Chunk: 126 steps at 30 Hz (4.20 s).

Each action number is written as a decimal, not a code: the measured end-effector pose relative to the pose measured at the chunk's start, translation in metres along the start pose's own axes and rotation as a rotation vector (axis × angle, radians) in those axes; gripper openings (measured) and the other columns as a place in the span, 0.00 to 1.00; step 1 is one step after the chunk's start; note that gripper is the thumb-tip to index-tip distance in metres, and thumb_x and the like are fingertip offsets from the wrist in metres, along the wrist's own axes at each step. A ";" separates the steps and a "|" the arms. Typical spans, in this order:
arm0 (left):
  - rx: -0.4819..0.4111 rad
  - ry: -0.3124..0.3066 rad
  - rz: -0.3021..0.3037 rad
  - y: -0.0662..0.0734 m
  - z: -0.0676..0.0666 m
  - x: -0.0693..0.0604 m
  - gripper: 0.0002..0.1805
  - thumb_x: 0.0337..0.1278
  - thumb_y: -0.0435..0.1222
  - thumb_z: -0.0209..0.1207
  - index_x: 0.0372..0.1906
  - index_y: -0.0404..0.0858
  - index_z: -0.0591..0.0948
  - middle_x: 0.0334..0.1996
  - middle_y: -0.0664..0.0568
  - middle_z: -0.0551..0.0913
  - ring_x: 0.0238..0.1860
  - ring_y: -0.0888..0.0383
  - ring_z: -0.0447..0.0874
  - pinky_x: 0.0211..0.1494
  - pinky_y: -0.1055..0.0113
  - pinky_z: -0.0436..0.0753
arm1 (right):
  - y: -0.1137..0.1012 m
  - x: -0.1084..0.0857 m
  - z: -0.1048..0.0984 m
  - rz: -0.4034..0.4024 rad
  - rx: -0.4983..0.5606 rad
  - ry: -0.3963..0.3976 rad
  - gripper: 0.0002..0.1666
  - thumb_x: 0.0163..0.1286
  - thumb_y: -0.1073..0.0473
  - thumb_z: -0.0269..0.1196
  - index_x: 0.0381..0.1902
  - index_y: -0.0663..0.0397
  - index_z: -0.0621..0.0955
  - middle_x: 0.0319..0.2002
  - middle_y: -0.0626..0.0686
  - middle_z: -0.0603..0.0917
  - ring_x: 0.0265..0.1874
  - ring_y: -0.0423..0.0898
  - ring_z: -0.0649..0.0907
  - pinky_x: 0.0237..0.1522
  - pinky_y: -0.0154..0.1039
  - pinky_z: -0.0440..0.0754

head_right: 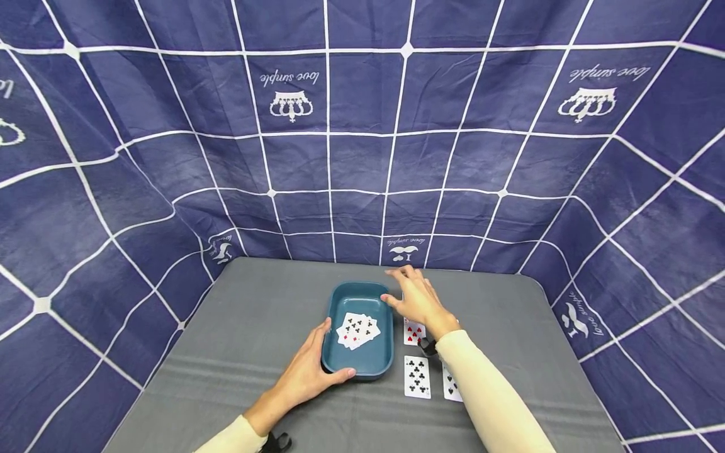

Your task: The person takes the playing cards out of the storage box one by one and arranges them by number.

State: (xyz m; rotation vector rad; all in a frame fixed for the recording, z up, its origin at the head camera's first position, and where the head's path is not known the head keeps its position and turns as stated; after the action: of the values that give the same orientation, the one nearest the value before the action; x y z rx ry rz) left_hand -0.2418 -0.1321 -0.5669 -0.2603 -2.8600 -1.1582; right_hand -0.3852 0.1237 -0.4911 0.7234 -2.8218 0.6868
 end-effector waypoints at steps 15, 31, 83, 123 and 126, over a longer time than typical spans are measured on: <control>0.010 0.006 -0.019 -0.003 0.000 -0.002 0.74 0.54 0.69 0.83 0.95 0.39 0.60 0.92 0.44 0.68 0.79 0.32 0.83 0.71 0.31 0.88 | -0.071 0.004 0.034 -0.243 -0.003 -0.344 0.44 0.75 0.55 0.83 0.85 0.45 0.81 0.73 0.60 0.82 0.71 0.62 0.86 0.72 0.63 0.88; -0.009 -0.002 -0.031 0.000 -0.001 -0.005 0.72 0.56 0.68 0.83 0.96 0.40 0.59 0.93 0.45 0.67 0.83 0.33 0.80 0.74 0.30 0.86 | -0.087 0.016 0.081 -0.300 -0.185 -0.652 0.58 0.55 0.60 0.94 0.83 0.36 0.83 0.76 0.50 0.81 0.72 0.56 0.83 0.74 0.54 0.88; -0.014 0.006 -0.041 0.002 0.000 -0.004 0.72 0.55 0.67 0.84 0.95 0.39 0.61 0.91 0.41 0.69 0.85 0.35 0.78 0.80 0.33 0.83 | -0.073 0.013 0.032 -0.451 -0.010 -0.463 0.51 0.64 0.59 0.87 0.84 0.50 0.81 0.79 0.53 0.81 0.76 0.59 0.81 0.79 0.61 0.82; 0.009 0.019 -0.052 0.000 0.000 -0.005 0.74 0.52 0.70 0.84 0.95 0.40 0.61 0.90 0.42 0.71 0.84 0.36 0.79 0.79 0.33 0.84 | 0.103 -0.105 -0.046 -0.118 0.006 -0.046 0.42 0.66 0.42 0.87 0.74 0.48 0.88 0.63 0.53 0.88 0.57 0.54 0.91 0.61 0.60 0.90; 0.008 0.020 -0.055 0.001 0.000 -0.005 0.74 0.52 0.70 0.84 0.95 0.41 0.61 0.90 0.42 0.71 0.84 0.35 0.79 0.79 0.33 0.84 | 0.116 -0.116 -0.047 -0.077 -0.031 -0.020 0.43 0.65 0.39 0.87 0.73 0.47 0.89 0.63 0.53 0.88 0.63 0.60 0.89 0.64 0.67 0.88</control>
State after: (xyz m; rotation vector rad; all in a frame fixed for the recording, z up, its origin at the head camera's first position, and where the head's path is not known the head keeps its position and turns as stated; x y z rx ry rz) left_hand -0.2368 -0.1319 -0.5665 -0.1701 -2.8709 -1.1509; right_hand -0.3386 0.2843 -0.5243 0.8333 -2.7991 0.6256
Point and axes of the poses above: each hand's wrist, its own x-axis towards the middle knuckle, its own z-axis out of the palm, y = z × x, the point moved 7 cm from there along x, towards the middle knuckle
